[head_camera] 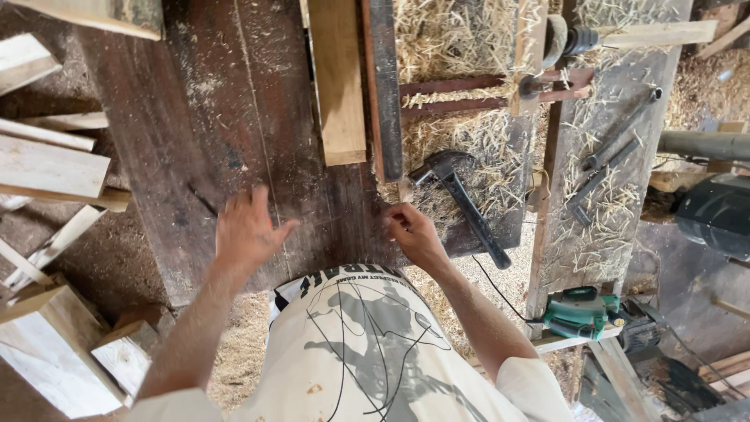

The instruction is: The person measures a wooden plank with a tape measure, then uses a hammer to tap nails into the plank to secure it within a wooden frame. The person repeatedly adjusts the plank and hammers nails along its length to fasten it in place.

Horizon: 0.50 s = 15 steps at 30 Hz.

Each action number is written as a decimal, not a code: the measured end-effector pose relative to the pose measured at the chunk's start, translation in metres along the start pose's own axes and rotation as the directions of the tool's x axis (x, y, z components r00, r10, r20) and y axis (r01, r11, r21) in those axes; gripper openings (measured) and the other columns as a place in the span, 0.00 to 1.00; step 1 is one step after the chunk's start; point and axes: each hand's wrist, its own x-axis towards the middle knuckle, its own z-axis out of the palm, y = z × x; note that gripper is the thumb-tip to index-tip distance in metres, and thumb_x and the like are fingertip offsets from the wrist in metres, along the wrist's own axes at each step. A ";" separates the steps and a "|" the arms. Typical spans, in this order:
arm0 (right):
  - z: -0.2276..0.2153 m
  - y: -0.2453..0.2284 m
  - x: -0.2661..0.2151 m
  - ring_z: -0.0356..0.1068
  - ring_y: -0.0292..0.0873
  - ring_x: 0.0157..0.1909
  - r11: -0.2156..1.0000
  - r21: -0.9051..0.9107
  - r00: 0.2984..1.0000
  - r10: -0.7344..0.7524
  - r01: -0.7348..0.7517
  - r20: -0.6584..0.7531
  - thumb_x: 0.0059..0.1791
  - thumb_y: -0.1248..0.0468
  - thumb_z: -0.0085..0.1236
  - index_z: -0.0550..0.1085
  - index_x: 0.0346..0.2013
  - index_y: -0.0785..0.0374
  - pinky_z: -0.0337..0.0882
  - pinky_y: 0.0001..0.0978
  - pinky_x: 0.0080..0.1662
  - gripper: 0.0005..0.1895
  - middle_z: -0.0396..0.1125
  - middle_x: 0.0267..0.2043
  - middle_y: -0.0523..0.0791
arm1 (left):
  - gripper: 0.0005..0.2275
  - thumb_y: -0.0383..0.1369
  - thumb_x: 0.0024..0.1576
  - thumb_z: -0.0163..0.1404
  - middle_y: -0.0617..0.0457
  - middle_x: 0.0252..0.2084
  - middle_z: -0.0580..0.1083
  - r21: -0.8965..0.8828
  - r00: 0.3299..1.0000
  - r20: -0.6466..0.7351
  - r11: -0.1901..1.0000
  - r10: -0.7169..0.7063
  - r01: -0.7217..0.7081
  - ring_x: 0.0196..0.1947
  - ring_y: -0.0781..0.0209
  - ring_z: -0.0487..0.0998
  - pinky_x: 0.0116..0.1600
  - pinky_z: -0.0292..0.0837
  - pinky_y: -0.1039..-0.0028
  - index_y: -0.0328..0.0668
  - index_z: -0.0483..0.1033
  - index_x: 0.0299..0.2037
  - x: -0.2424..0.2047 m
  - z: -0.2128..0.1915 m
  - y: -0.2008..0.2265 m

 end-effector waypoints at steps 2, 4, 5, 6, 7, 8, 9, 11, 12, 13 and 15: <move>-0.016 0.001 0.000 0.76 0.45 0.40 0.997 0.073 0.998 0.002 0.003 -0.068 0.55 0.62 0.51 0.73 0.46 0.66 0.80 0.39 0.43 0.11 0.74 0.41 0.51 | 0.36 0.62 0.50 0.54 0.40 0.52 0.71 0.144 0.995 -0.088 0.988 -0.037 0.050 0.54 0.45 0.71 0.61 0.66 0.49 0.41 0.65 0.57 -0.012 0.014 0.005; -0.037 -0.003 0.001 0.76 0.43 0.38 0.990 0.125 0.988 -0.040 0.059 -0.151 0.56 0.62 0.51 0.74 0.45 0.67 0.81 0.37 0.41 0.10 0.74 0.40 0.50 | 0.33 0.60 0.50 0.54 0.40 0.53 0.71 0.149 0.978 -0.207 0.988 -0.012 0.044 0.54 0.45 0.72 0.60 0.65 0.47 0.41 0.67 0.55 -0.014 0.024 0.016; -0.050 -0.009 0.006 0.77 0.42 0.38 0.984 0.137 0.976 -0.089 0.118 -0.199 0.56 0.62 0.51 0.74 0.45 0.67 0.81 0.35 0.41 0.10 0.74 0.40 0.50 | 0.31 0.57 0.51 0.55 0.39 0.53 0.72 0.086 0.957 -0.288 0.996 0.018 0.007 0.54 0.42 0.72 0.58 0.66 0.46 0.40 0.68 0.54 -0.009 0.027 0.024; -0.063 -0.017 0.010 0.77 0.41 0.38 0.973 0.146 0.959 -0.137 0.177 -0.247 0.55 0.62 0.51 0.74 0.44 0.67 0.82 0.33 0.41 0.10 0.74 0.40 0.49 | 0.29 0.54 0.51 0.55 0.37 0.54 0.73 0.028 0.928 -0.370 0.999 0.043 -0.035 0.54 0.40 0.72 0.56 0.66 0.44 0.38 0.70 0.53 -0.004 0.029 0.032; -0.074 -0.024 0.014 0.77 0.40 0.38 0.955 0.167 0.941 -0.196 0.247 -0.274 0.56 0.62 0.51 0.74 0.45 0.67 0.82 0.33 0.41 0.10 0.74 0.40 0.49 | 0.25 0.50 0.55 0.55 0.38 0.52 0.73 -0.045 0.910 -0.403 0.991 0.095 -0.123 0.53 0.41 0.73 0.57 0.67 0.47 0.37 0.71 0.53 0.000 0.030 0.041; -0.086 -0.031 0.020 0.77 0.40 0.39 0.930 0.186 0.919 -0.253 0.316 -0.301 0.56 0.62 0.51 0.74 0.45 0.67 0.82 0.33 0.42 0.11 0.74 0.39 0.49 | 0.22 0.46 0.58 0.55 0.40 0.50 0.74 -0.112 0.886 -0.441 0.971 0.144 -0.213 0.52 0.43 0.74 0.57 0.69 0.50 0.36 0.72 0.53 0.004 0.029 0.050; -0.098 -0.036 0.022 0.77 0.40 0.39 0.904 0.202 0.895 -0.301 0.378 -0.329 0.57 0.62 0.51 0.74 0.46 0.67 0.82 0.33 0.42 0.11 0.75 0.39 0.49 | 0.18 0.42 0.61 0.56 0.41 0.49 0.74 -0.177 0.859 -0.477 0.936 0.189 -0.304 0.51 0.45 0.75 0.58 0.70 0.52 0.35 0.73 0.52 0.005 0.029 0.061; -0.127 -0.040 0.026 0.76 0.39 0.40 0.893 0.140 0.839 -0.335 0.427 -0.429 0.56 0.64 0.53 0.75 0.44 0.67 0.80 0.32 0.43 0.09 0.74 0.39 0.48 | 0.12 0.35 0.59 0.57 0.44 0.46 0.76 -0.208 0.769 -0.585 0.868 0.258 -0.450 0.50 0.44 0.75 0.56 0.72 0.55 0.37 0.75 0.47 0.006 0.021 0.084; -0.144 -0.038 0.027 0.76 0.38 0.40 0.887 0.106 0.799 -0.348 0.450 -0.491 0.56 0.64 0.54 0.75 0.44 0.67 0.80 0.31 0.44 0.08 0.74 0.39 0.47 | 0.09 0.31 0.57 0.58 0.46 0.45 0.76 -0.210 0.711 -0.636 0.820 0.300 -0.533 0.49 0.44 0.76 0.55 0.73 0.57 0.38 0.77 0.44 0.009 0.014 0.097; -0.159 -0.031 0.026 0.75 0.38 0.39 0.872 0.078 0.745 -0.362 0.483 -0.561 0.57 0.66 0.54 0.75 0.42 0.67 0.78 0.30 0.44 0.06 0.74 0.38 0.47 | 0.08 0.30 0.57 0.58 0.46 0.44 0.76 -0.187 0.671 -0.651 0.782 0.355 -0.595 0.48 0.45 0.76 0.55 0.73 0.58 0.38 0.76 0.44 0.011 0.006 0.108; -0.200 -0.018 0.033 0.73 0.37 0.39 0.845 0.007 0.630 -0.393 0.535 -0.670 0.58 0.68 0.53 0.75 0.40 0.67 0.75 0.28 0.43 0.06 0.73 0.37 0.46 | 0.07 0.26 0.57 0.59 0.48 0.42 0.75 -0.151 0.589 -0.679 0.703 0.437 -0.695 0.46 0.47 0.76 0.54 0.74 0.59 0.38 0.76 0.43 0.013 -0.005 0.135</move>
